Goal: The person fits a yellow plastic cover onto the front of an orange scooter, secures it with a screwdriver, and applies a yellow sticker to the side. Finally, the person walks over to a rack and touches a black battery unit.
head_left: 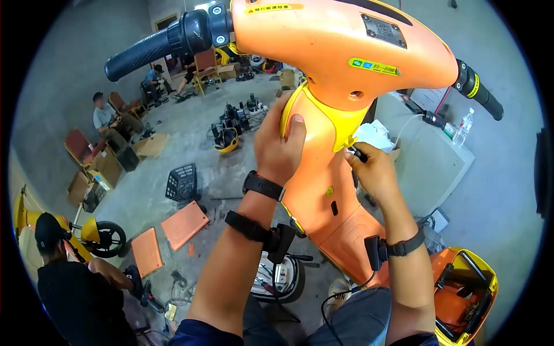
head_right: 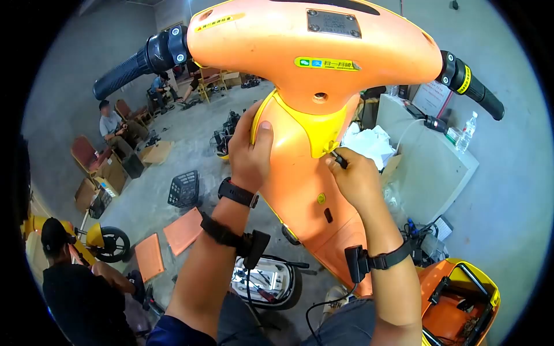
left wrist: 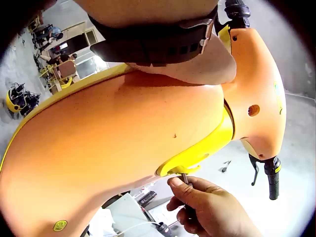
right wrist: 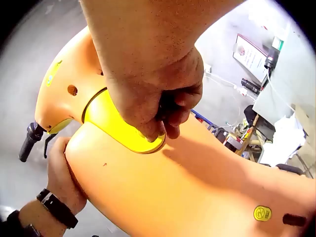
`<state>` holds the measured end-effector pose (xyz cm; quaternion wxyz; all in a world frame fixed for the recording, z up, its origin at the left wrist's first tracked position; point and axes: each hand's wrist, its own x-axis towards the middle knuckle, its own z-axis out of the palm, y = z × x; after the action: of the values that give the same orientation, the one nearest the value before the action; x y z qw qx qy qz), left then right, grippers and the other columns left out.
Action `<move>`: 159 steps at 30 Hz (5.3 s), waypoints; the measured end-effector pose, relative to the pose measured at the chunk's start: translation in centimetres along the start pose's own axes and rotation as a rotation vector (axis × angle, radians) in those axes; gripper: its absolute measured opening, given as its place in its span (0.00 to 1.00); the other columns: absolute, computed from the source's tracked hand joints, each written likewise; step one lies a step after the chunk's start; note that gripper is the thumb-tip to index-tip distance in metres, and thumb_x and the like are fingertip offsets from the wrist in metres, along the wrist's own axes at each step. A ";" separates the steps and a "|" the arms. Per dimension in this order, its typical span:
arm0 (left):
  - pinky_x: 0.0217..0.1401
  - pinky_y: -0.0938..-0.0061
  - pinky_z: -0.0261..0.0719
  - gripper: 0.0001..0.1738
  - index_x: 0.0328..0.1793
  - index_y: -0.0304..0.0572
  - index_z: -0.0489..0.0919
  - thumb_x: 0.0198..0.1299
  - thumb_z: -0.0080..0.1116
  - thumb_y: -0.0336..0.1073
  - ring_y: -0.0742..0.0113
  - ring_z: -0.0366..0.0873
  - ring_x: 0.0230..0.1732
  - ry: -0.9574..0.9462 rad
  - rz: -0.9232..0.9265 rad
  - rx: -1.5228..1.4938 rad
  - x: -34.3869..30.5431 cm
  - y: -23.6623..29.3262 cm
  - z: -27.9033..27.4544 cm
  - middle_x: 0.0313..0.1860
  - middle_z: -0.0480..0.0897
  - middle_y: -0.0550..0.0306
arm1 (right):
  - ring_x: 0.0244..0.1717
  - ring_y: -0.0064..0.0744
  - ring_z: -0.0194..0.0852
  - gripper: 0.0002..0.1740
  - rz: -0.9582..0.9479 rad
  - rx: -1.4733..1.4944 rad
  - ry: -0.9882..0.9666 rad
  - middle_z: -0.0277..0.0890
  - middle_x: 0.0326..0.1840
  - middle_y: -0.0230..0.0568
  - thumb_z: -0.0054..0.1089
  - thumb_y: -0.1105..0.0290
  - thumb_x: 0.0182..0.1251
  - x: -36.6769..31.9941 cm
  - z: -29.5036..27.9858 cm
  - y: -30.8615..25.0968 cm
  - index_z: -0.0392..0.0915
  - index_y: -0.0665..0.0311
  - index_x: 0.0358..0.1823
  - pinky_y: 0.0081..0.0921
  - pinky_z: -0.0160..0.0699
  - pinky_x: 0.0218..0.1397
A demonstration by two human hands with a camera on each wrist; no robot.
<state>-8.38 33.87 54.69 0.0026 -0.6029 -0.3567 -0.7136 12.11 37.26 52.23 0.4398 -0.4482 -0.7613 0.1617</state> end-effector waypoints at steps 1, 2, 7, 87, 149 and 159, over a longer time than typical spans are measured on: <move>0.60 0.70 0.76 0.21 0.64 0.36 0.75 0.65 0.54 0.29 0.60 0.82 0.55 -0.003 0.002 0.002 0.0 0.0 0.0 0.55 0.83 0.46 | 0.38 0.57 0.83 0.14 -0.012 -0.019 0.015 0.82 0.35 0.56 0.64 0.62 0.65 0.0 -0.1 -0.1 0.83 0.64 0.45 0.42 0.80 0.43; 0.60 0.70 0.76 0.21 0.64 0.36 0.75 0.66 0.54 0.29 0.61 0.82 0.56 0.004 0.017 0.017 0.0 0.0 0.0 0.56 0.83 0.47 | 0.38 0.57 0.83 0.14 -0.011 -0.014 0.017 0.82 0.35 0.56 0.64 0.62 0.65 -0.1 -0.1 -0.3 0.83 0.64 0.45 0.42 0.80 0.43; 0.61 0.71 0.76 0.21 0.65 0.35 0.75 0.67 0.55 0.30 0.63 0.81 0.56 0.001 0.039 0.026 -0.1 -0.5 0.0 0.56 0.83 0.48 | 0.35 0.54 0.83 0.13 -0.002 -0.040 0.043 0.82 0.34 0.56 0.61 0.66 0.63 0.4 0.9 0.4 0.84 0.66 0.45 0.41 0.80 0.41; 0.57 0.74 0.76 0.19 0.63 0.35 0.76 0.67 0.53 0.29 0.68 0.81 0.51 0.033 0.068 -0.030 0.0 0.0 0.4 0.51 0.84 0.52 | 0.29 0.48 0.87 0.04 -0.025 -0.753 0.108 0.84 0.27 0.50 0.53 0.71 0.65 0.9 1.9 0.9 0.75 0.62 0.35 0.39 0.85 0.33; 0.50 0.67 0.82 0.32 0.70 0.37 0.70 0.56 0.62 0.27 0.52 0.82 0.48 -0.535 0.752 0.774 -4.8 4.4 0.9 0.62 0.77 0.42 | 0.27 0.20 0.75 0.08 0.828 0.894 -0.185 0.79 0.35 0.31 0.55 0.68 0.73 -10.7 5.0 6.0 0.75 0.62 0.48 0.20 0.73 0.28; 0.27 0.77 0.77 0.32 0.72 0.36 0.69 0.59 0.55 0.25 0.70 0.78 0.25 -0.445 0.288 0.642 -5.9 1.1 5.6 0.68 0.77 0.46 | 0.28 0.26 0.76 0.11 0.779 1.010 -0.183 0.79 0.33 0.35 0.57 0.64 0.70 -8.7 6.8 6.6 0.75 0.64 0.46 0.25 0.72 0.29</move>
<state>-1.49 33.45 50.24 0.2132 -0.7547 -0.4651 -0.4106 11.97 34.66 39.60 0.4390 -0.4142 -0.4073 0.6855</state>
